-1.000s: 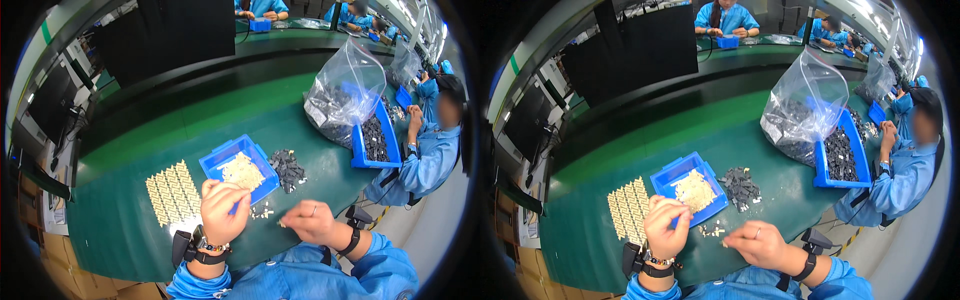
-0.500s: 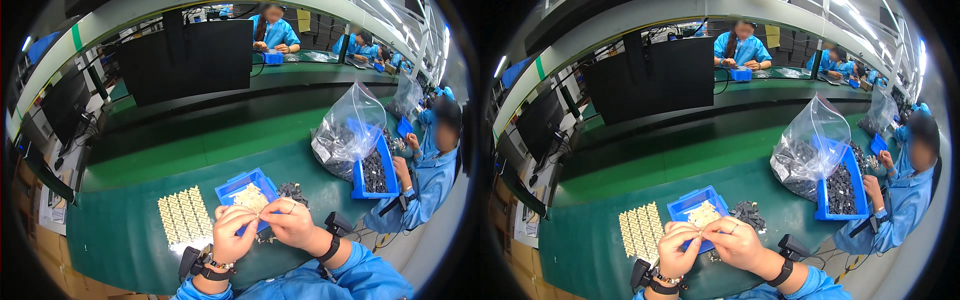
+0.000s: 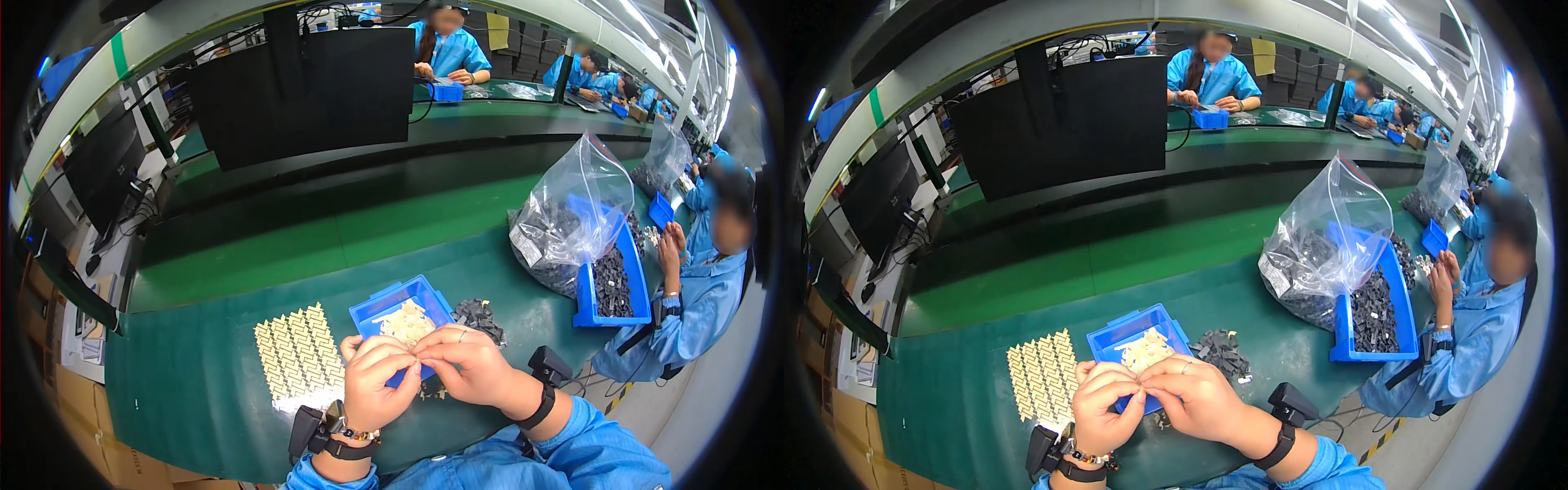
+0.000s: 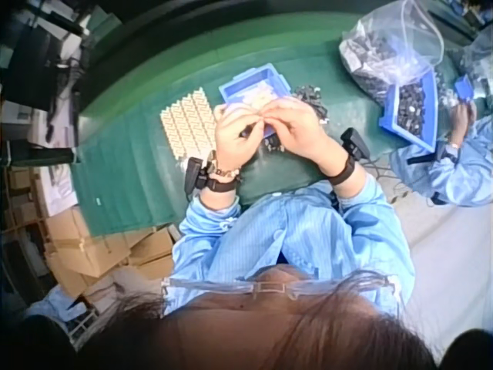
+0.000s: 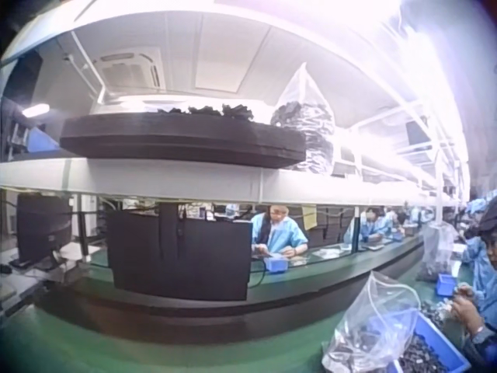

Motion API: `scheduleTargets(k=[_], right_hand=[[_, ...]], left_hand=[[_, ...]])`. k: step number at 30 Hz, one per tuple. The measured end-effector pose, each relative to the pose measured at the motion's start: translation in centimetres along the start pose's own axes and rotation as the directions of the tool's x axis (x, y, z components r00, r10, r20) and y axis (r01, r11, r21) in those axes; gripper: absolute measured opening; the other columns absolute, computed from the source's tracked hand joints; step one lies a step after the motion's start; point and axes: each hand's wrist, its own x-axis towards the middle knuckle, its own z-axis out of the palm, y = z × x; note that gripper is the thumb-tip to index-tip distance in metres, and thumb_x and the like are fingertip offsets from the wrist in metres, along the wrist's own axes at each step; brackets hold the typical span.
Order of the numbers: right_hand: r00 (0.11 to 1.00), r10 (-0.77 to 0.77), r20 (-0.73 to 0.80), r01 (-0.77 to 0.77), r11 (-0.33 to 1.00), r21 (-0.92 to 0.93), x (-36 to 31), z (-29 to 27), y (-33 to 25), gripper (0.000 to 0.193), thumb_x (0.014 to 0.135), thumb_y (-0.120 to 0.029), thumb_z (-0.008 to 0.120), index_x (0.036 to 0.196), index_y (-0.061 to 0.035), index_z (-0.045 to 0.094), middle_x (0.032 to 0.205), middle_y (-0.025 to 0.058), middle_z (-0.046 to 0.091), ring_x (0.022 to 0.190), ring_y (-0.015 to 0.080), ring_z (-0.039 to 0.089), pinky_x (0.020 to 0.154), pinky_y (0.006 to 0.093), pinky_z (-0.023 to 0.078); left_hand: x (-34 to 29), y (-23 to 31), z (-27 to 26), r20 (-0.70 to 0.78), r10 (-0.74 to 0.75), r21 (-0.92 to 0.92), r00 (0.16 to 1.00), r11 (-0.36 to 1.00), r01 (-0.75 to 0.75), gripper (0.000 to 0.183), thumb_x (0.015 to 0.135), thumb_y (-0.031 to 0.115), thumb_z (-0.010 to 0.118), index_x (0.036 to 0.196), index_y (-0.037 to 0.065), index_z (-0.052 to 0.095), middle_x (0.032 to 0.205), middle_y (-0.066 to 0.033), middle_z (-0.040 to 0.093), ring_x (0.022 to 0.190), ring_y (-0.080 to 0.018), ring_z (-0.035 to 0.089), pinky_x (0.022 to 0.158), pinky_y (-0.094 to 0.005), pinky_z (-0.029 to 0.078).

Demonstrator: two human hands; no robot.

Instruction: Assembling small plastic components at a factory workstation.

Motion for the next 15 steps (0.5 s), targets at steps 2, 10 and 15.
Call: scheduleTargets(k=[2, 10, 15], right_hand=[[1.0, -0.006, 0.018, 0.005, 1.0, 0.009, 0.1, -0.2, -0.1, 0.011, 0.079, 0.004, 0.068, 0.089, 0.0023, 0.07, 0.094, 0.0137, 0.072, 0.084, 0.0302, 0.069, 0.076, 0.037, 0.056], [0.995, -0.057, 0.08, 0.084, 0.921, -0.381, -0.3, -0.4, -1.0, 0.019, 0.072, 0.003, 0.065, 0.091, -0.0015, 0.068, 0.091, 0.0098, 0.067, 0.086, 0.0281, 0.065, 0.078, 0.0387, 0.052], [0.995, -0.076, 0.058, 0.094, 0.89, -0.447, -0.5, 0.1, -0.8, 0.018, 0.071, 0.0, 0.066, 0.089, -0.0022, 0.067, 0.088, 0.0094, 0.066, 0.085, 0.0279, 0.064, 0.076, 0.0393, 0.051]], left_hand=[[0.0, -0.1, 0.0, 0.041, 0.004, 0.021, 0.999, 1.0, -0.005, 0.007, 0.074, 0.006, 0.075, 0.077, 0.01, 0.069, 0.08, -0.0013, 0.068, 0.085, -0.0179, 0.065, 0.091, -0.0383, 0.031], [0.1, -0.3, 0.0, 0.121, 0.014, 0.064, 0.993, 0.998, -0.022, 0.004, 0.078, 0.007, 0.07, 0.079, 0.01, 0.069, 0.082, -0.0009, 0.066, 0.088, -0.0185, 0.063, 0.095, -0.0421, 0.026], [0.0, -0.6, 0.0, 0.136, 0.024, 0.094, 0.99, 0.995, -0.037, 0.003, 0.078, 0.007, 0.07, 0.079, 0.01, 0.069, 0.081, -0.0008, 0.066, 0.089, -0.0192, 0.063, 0.096, -0.0439, 0.024]])
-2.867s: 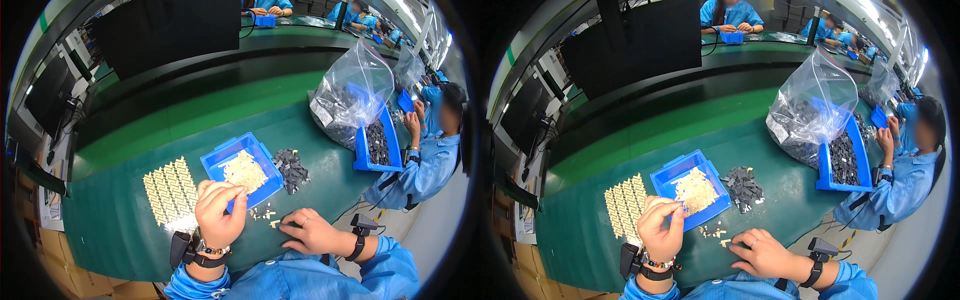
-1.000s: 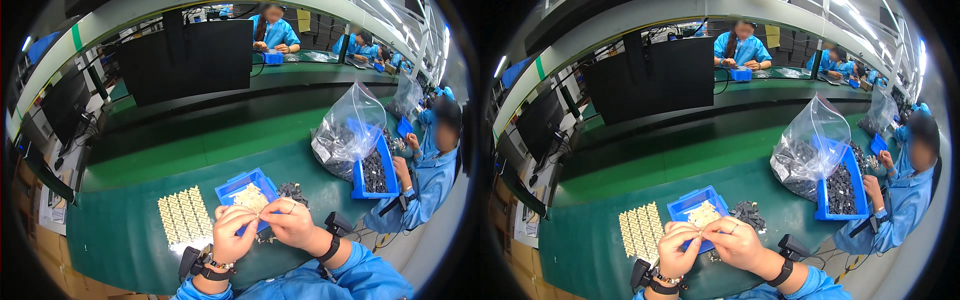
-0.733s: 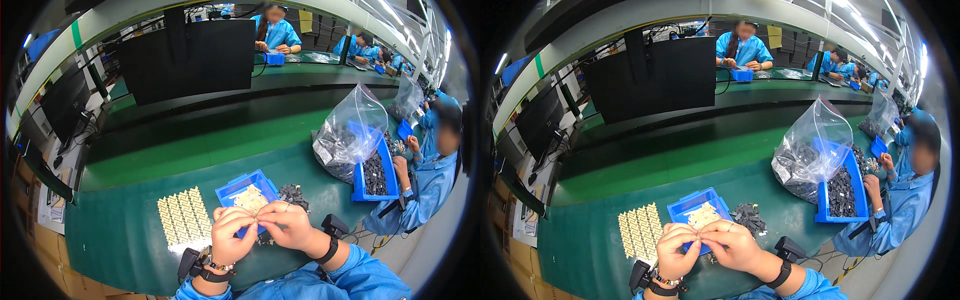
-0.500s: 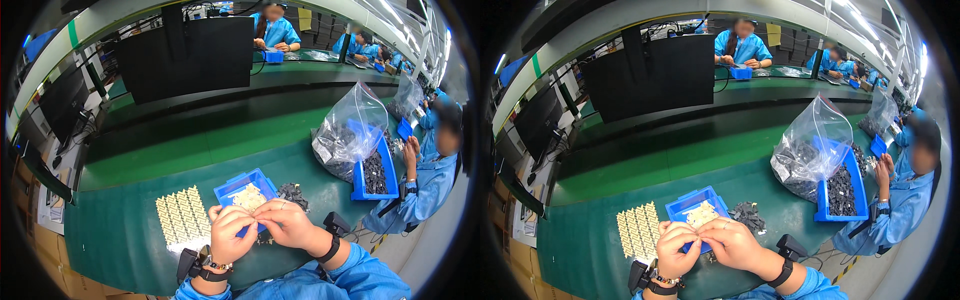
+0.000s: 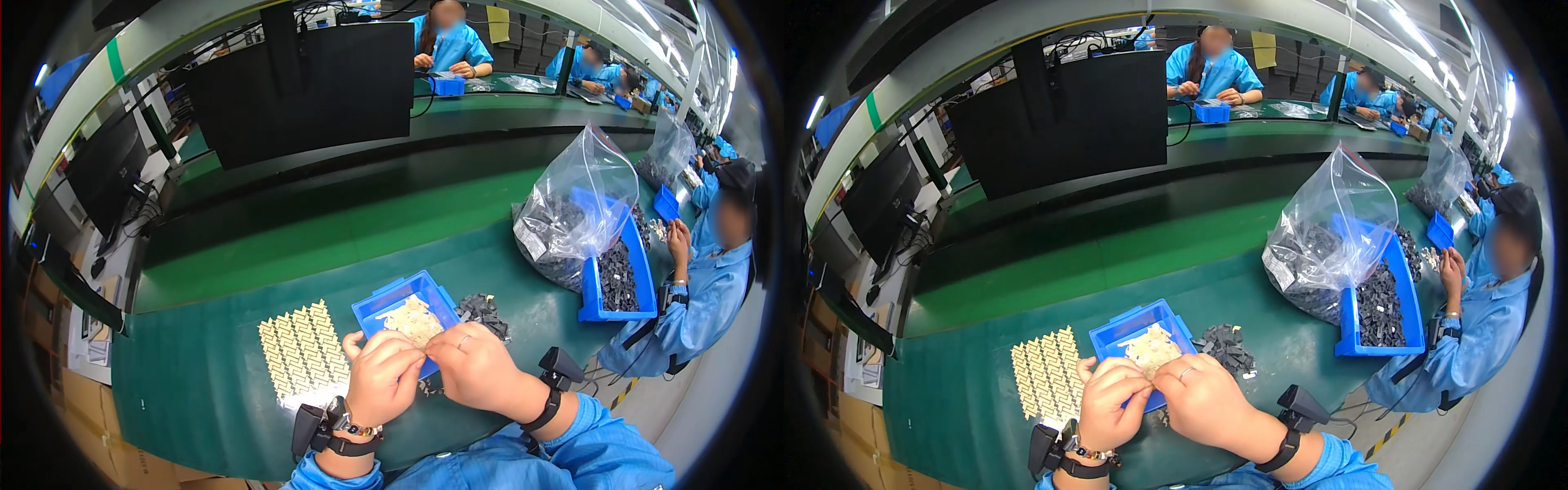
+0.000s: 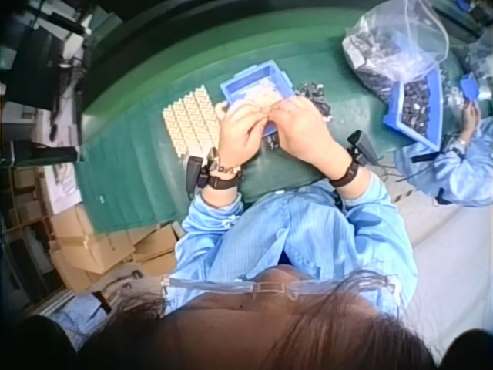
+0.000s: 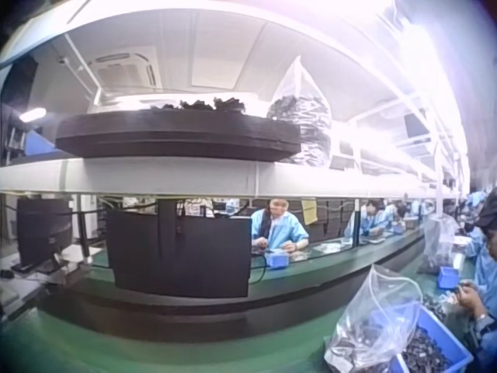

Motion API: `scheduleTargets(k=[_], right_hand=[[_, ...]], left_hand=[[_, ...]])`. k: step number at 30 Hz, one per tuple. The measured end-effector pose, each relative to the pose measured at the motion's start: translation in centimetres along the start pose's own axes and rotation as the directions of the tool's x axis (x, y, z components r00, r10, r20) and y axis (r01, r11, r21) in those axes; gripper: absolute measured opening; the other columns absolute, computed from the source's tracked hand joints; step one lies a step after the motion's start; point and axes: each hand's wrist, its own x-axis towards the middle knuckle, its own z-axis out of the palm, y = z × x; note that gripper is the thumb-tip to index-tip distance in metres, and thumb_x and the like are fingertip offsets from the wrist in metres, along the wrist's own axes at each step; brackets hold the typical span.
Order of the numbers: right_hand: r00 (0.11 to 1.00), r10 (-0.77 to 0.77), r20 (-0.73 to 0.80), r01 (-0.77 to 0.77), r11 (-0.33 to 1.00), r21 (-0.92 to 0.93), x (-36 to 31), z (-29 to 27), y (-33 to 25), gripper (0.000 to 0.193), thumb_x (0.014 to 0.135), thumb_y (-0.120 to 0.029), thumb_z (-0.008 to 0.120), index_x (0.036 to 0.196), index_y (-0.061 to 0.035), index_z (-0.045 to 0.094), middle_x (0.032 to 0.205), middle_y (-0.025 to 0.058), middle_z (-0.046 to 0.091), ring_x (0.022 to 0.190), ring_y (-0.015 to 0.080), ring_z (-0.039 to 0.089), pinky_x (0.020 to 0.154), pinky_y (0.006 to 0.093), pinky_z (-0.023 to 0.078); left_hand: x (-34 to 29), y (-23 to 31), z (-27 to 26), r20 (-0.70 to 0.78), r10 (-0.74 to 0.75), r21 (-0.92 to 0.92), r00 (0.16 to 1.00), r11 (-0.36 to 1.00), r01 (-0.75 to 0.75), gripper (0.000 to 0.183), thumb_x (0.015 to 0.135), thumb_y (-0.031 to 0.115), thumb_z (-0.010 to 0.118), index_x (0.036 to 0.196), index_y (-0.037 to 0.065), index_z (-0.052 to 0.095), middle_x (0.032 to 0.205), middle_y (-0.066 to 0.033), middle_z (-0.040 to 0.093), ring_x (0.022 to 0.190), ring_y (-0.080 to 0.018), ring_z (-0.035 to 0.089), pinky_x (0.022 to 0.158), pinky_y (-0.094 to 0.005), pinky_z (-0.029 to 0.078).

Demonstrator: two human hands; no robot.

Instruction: Assembling small plastic components at a factory workstation.

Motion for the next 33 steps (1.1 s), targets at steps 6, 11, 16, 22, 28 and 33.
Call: scheduleTargets(k=[6, 11, 16, 22, 28, 33], right_hand=[[0.985, 0.126, -0.117, -0.127, 0.992, 0.001, 0.2, -0.1, 1.4, 0.01, 0.074, 0.001, 0.068, 0.083, -0.0035, 0.065, 0.078, 0.0118, 0.066, 0.073, 0.0312, 0.065, 0.067, 0.0407, 0.052], [0.99, 0.12, -0.073, -0.11, 0.985, 0.13, 0.1, 0.6, 2.2, 0.013, 0.076, 0.003, 0.068, 0.088, -0.0005, 0.07, 0.084, 0.0144, 0.07, 0.075, 0.0315, 0.068, 0.068, 0.0401, 0.055], [0.989, 0.147, -0.01, -0.133, 0.921, 0.367, 0.6, 0.3, 1.3, 0.013, 0.076, 0.004, 0.068, 0.088, 0.0001, 0.071, 0.087, 0.0132, 0.071, 0.08, 0.0298, 0.068, 0.072, 0.0389, 0.055], [0.987, 0.158, 0.022, -0.155, 0.92, 0.361, 0.8, 0.1, 1.2, 0.011, 0.076, 0.004, 0.07, 0.086, -0.0004, 0.071, 0.083, 0.0116, 0.068, 0.077, 0.027, 0.066, 0.072, 0.0345, 0.052], [0.982, 0.188, -0.011, -0.169, 0.906, 0.388, 0.4, 0.8, 1.2, 0.01, 0.076, 0.004, 0.07, 0.085, -0.0008, 0.07, 0.081, 0.0107, 0.067, 0.075, 0.0258, 0.065, 0.071, 0.0346, 0.051], [0.98, 0.201, 0.001, -0.184, 0.899, 0.398, 0.4, 0.9, 1.1, 0.011, 0.076, 0.004, 0.069, 0.084, -0.0012, 0.071, 0.077, 0.0095, 0.065, 0.073, 0.0245, 0.063, 0.069, 0.0344, 0.05]], left_hand=[[0.1, 0.2, 0.0, -0.055, -0.053, 0.026, 0.997, 0.998, 0.054, 0.003, 0.08, 0.008, 0.069, 0.079, 0.01, 0.068, 0.082, -0.0009, 0.067, 0.091, -0.0198, 0.064, 0.097, -0.0446, 0.025], [-0.2, 0.2, 0.2, -0.071, -0.102, 0.062, 0.992, 0.992, 0.106, 0.002, 0.083, 0.009, 0.069, 0.081, 0.01, 0.069, 0.084, -0.0008, 0.068, 0.093, -0.0203, 0.064, 0.097, -0.0448, 0.025], [0.1, 0.3, 0.1, -0.053, -0.105, 0.087, 0.993, 0.99, 0.11, 0.002, 0.084, 0.009, 0.07, 0.083, 0.011, 0.069, 0.085, -0.0004, 0.069, 0.094, -0.0201, 0.063, 0.097, -0.0451, 0.025], [0.0, 0.4, 0.4, -0.098, -0.128, 0.118, 0.987, 0.983, 0.139, 0.004, 0.082, 0.011, 0.073, 0.083, 0.012, 0.07, 0.085, 0.0007, 0.069, 0.094, -0.0197, 0.063, 0.097, -0.0448, 0.025], [-0.2, 0.4, 0.4, -0.157, -0.124, 0.125, 0.98, 0.982, 0.144, 0.006, 0.079, 0.013, 0.076, 0.085, 0.013, 0.073, 0.085, 0.0017, 0.071, 0.093, -0.0184, 0.063, 0.097, -0.044, 0.026], [-0.1, 0.4, 0.4, -0.1, -0.089, 0.122, 0.991, 0.987, 0.101, 0.006, 0.081, 0.012, 0.074, 0.087, 0.012, 0.076, 0.087, 0.0019, 0.072, 0.093, -0.0178, 0.064, 0.096, -0.0446, 0.026]])
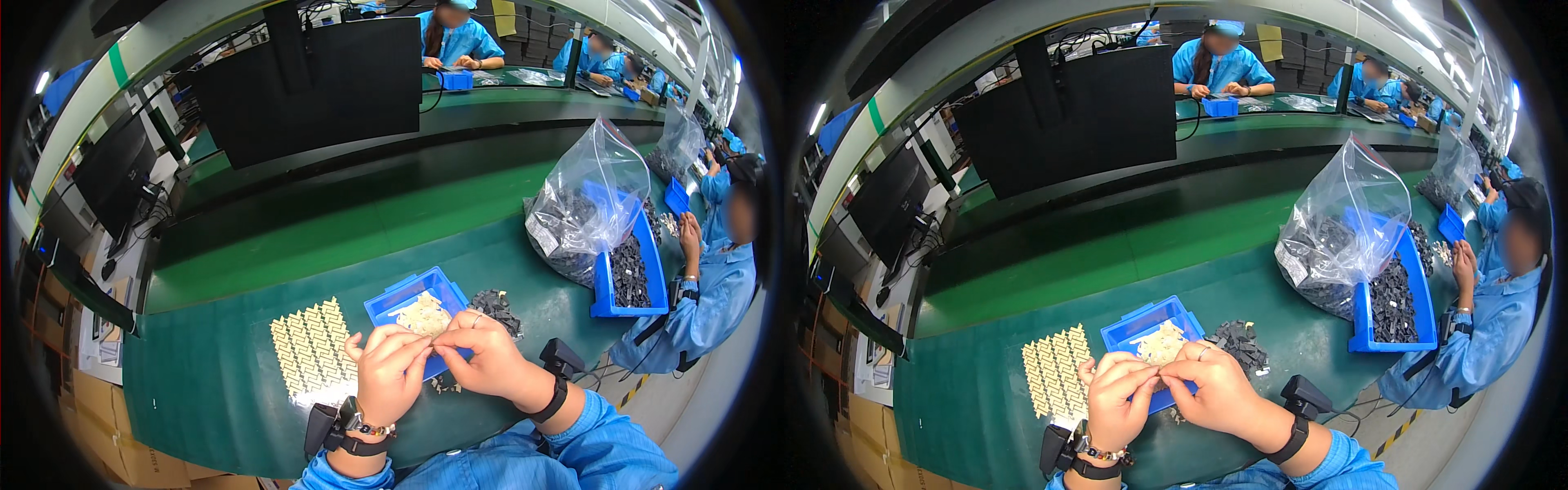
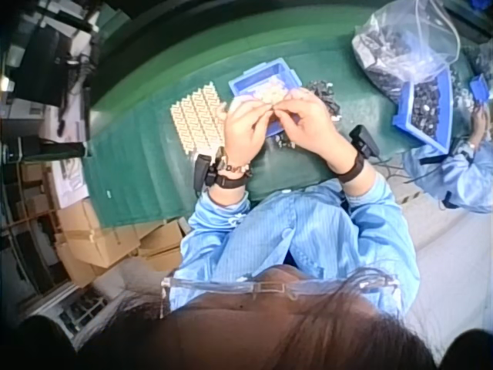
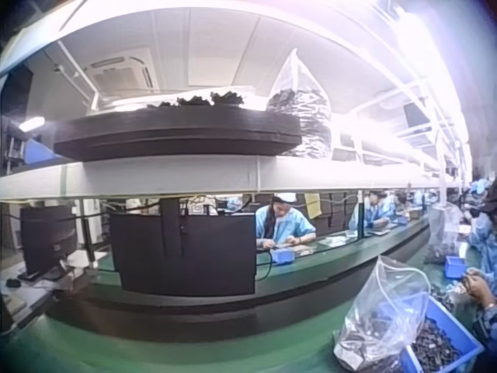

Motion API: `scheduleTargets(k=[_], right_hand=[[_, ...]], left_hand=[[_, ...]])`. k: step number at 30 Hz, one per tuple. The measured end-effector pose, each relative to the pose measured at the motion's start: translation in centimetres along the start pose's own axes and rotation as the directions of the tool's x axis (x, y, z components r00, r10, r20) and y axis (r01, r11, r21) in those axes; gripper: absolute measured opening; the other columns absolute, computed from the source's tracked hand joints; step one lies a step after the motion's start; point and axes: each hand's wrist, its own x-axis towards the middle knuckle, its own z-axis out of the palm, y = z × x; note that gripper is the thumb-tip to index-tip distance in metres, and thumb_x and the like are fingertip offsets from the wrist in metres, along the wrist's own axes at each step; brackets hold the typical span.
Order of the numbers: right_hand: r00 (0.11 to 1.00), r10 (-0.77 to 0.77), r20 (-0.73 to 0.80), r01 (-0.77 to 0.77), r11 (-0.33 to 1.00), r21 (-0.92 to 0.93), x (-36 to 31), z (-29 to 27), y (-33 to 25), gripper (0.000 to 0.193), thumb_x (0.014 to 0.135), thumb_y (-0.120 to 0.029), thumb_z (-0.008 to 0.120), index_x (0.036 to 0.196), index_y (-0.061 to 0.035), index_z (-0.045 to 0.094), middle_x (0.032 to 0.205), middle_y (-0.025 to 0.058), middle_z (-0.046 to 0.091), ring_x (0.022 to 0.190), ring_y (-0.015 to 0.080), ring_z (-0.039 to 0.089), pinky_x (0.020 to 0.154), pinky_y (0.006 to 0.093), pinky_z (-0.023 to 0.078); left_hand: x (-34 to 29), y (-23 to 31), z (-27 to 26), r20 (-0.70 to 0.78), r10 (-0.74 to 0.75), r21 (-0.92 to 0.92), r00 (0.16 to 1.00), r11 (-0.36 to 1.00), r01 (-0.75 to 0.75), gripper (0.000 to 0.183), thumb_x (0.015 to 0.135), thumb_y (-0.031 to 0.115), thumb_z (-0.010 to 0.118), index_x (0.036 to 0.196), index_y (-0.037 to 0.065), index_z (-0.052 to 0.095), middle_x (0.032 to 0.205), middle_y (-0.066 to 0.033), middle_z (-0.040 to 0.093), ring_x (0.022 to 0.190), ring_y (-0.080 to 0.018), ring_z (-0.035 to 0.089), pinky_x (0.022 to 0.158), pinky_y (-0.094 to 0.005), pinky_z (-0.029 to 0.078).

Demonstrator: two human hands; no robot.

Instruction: Assembling small plastic components at a factory workstation.

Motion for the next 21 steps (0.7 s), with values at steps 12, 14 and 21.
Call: scheduleTargets(k=[12, 14, 21], right_hand=[[1.0, -0.001, 0.021, 0.0, 0.999, 0.038, -0.05, -0.24, -0.11, 0.015, 0.075, 0.006, 0.068, 0.087, -0.0007, 0.073, 0.072, 0.0085, 0.061, 0.068, 0.0222, 0.058, 0.065, 0.033, 0.047], [0.999, 0.0, 0.032, -0.001, 0.999, 0.038, -0.04, -0.29, -0.13, 0.015, 0.075, 0.004, 0.067, 0.088, -0.0019, 0.073, 0.07, 0.0089, 0.059, 0.066, 0.0256, 0.057, 0.067, 0.0361, 0.048], [0.999, -0.008, 0.033, 0.006, 0.999, 0.044, -0.3, -0.45, -0.1, 0.016, 0.074, 0.005, 0.066, 0.087, -0.0021, 0.072, 0.07, 0.0087, 0.059, 0.066, 0.0256, 0.057, 0.066, 0.0349, 0.048]], left_hand=[[0.01, -0.13, -0.1, 0.032, -0.01, -0.072, 0.999, 0.997, 0.012, 0.005, 0.084, 0.009, 0.07, 0.086, 0.01, 0.074, 0.087, -0.0001, 0.073, 0.093, -0.0188, 0.064, 0.095, -0.0423, 0.027], [-0.03, -0.17, 0.01, 0.035, -0.021, -0.099, 0.999, 0.995, 0.025, 0.004, 0.084, 0.008, 0.07, 0.083, 0.009, 0.073, 0.086, -0.0001, 0.072, 0.093, -0.0192, 0.065, 0.096, -0.042, 0.027], [-0.12, -0.18, -0.08, 0.001, -0.037, -0.089, 0.999, 0.995, 0.037, 0.004, 0.08, 0.006, 0.071, 0.081, 0.01, 0.072, 0.081, -0.001, 0.071, 0.091, -0.0191, 0.065, 0.097, -0.0418, 0.027]])
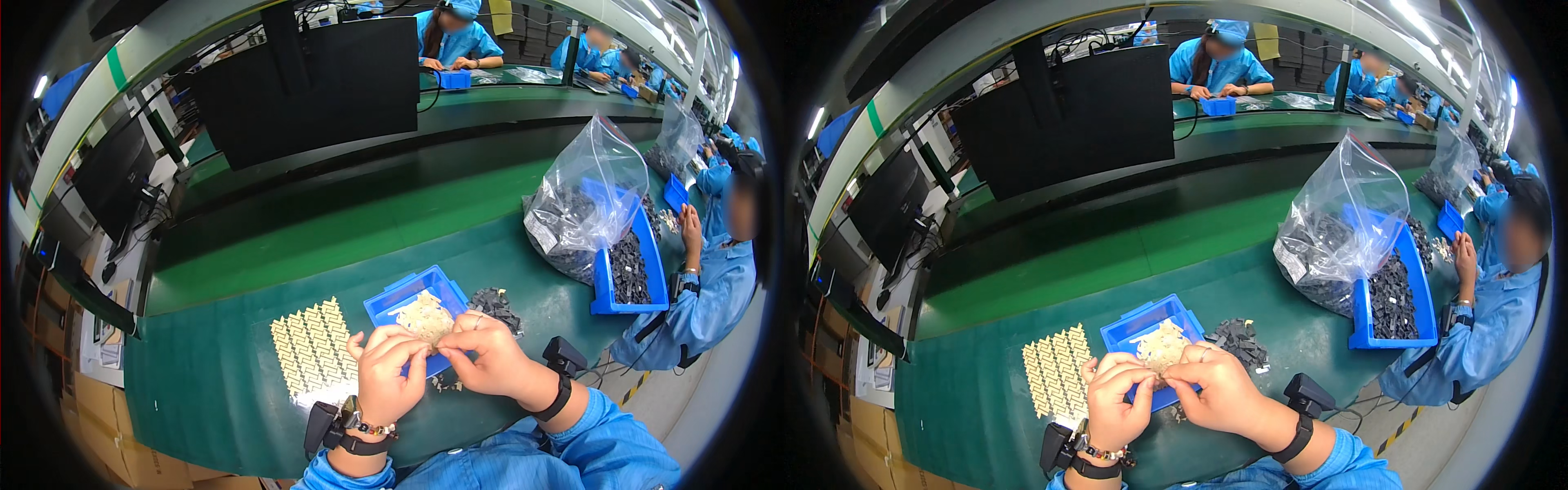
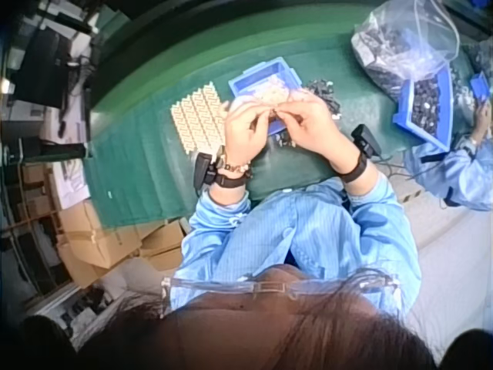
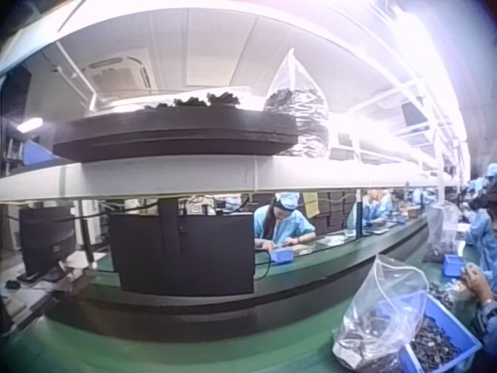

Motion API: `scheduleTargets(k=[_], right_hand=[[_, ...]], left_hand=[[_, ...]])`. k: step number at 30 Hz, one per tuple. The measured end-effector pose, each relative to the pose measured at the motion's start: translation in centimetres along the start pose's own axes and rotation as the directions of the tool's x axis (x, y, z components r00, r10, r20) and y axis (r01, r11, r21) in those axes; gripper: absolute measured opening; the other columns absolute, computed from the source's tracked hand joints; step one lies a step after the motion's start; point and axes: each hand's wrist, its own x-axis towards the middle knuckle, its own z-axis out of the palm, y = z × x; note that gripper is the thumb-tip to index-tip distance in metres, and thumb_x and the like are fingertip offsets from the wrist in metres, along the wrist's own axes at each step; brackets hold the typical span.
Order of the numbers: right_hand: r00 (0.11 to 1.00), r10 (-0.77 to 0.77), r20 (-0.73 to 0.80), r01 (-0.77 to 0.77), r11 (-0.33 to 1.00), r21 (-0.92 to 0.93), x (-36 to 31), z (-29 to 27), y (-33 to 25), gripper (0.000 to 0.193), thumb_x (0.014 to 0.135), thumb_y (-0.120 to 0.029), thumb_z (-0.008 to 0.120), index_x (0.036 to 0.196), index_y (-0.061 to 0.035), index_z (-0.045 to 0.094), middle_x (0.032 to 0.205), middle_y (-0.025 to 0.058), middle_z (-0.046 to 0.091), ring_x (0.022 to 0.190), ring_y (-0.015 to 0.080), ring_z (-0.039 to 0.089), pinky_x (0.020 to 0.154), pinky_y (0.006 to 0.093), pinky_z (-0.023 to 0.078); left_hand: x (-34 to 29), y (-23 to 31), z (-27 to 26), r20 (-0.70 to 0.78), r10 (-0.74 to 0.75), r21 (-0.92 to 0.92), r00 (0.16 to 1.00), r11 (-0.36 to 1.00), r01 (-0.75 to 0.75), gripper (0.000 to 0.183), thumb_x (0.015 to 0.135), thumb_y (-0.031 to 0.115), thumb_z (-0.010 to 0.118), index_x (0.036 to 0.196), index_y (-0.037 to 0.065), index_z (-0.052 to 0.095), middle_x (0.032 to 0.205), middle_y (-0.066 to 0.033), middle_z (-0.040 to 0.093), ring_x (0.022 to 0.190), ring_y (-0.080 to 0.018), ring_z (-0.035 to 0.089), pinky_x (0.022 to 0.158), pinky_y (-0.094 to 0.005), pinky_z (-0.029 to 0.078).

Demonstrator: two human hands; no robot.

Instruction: Assembling small plastic components at a factory workstation.

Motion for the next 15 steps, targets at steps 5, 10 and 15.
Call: scheduleTargets(k=[5, 10, 15], right_hand=[[0.996, 0.018, -0.087, -0.022, 0.998, -0.052, -0.4, -0.8, 0.5, 0.015, 0.073, 0.005, 0.066, 0.085, -0.0021, 0.072, 0.07, 0.0086, 0.059, 0.064, 0.0254, 0.056, 0.065, 0.0358, 0.046], [0.998, -0.001, -0.068, -0.005, 0.997, -0.079, -0.3, -1.6, 0.7, 0.014, 0.073, 0.005, 0.066, 0.084, -0.0022, 0.071, 0.071, 0.008, 0.06, 0.064, 0.0248, 0.056, 0.064, 0.0355, 0.045], [0.971, -0.239, -0.014, 0.216, 0.899, -0.381, -0.1, -1.9, 1.3, 0.02, 0.068, 0.0, 0.072, 0.087, -0.0071, 0.073, 0.071, 0.0028, 0.053, 0.066, 0.0218, 0.053, 0.062, 0.0347, 0.043]], left_hand=[[0.1, 0.1, 0.0, -0.073, -0.055, 0.085, 0.996, 0.995, 0.061, 0.003, 0.075, 0.008, 0.073, 0.076, 0.012, 0.073, 0.076, -0.0008, 0.069, 0.089, -0.0193, 0.064, 0.094, -0.0431, 0.027], [-0.1, -0.1, 0.1, -0.047, -0.039, 0.175, 0.998, 0.983, 0.047, 0.003, 0.073, 0.011, 0.077, 0.075, 0.013, 0.074, 0.076, 0.001, 0.069, 0.089, -0.0182, 0.063, 0.094, -0.0458, 0.026], [0.0, -0.2, 0.4, -0.094, -0.06, 0.128, 0.994, 0.989, 0.072, 0.005, 0.079, 0.01, 0.073, 0.079, 0.014, 0.075, 0.078, 0.0018, 0.071, 0.091, -0.0176, 0.063, 0.092, -0.0418, 0.028]])
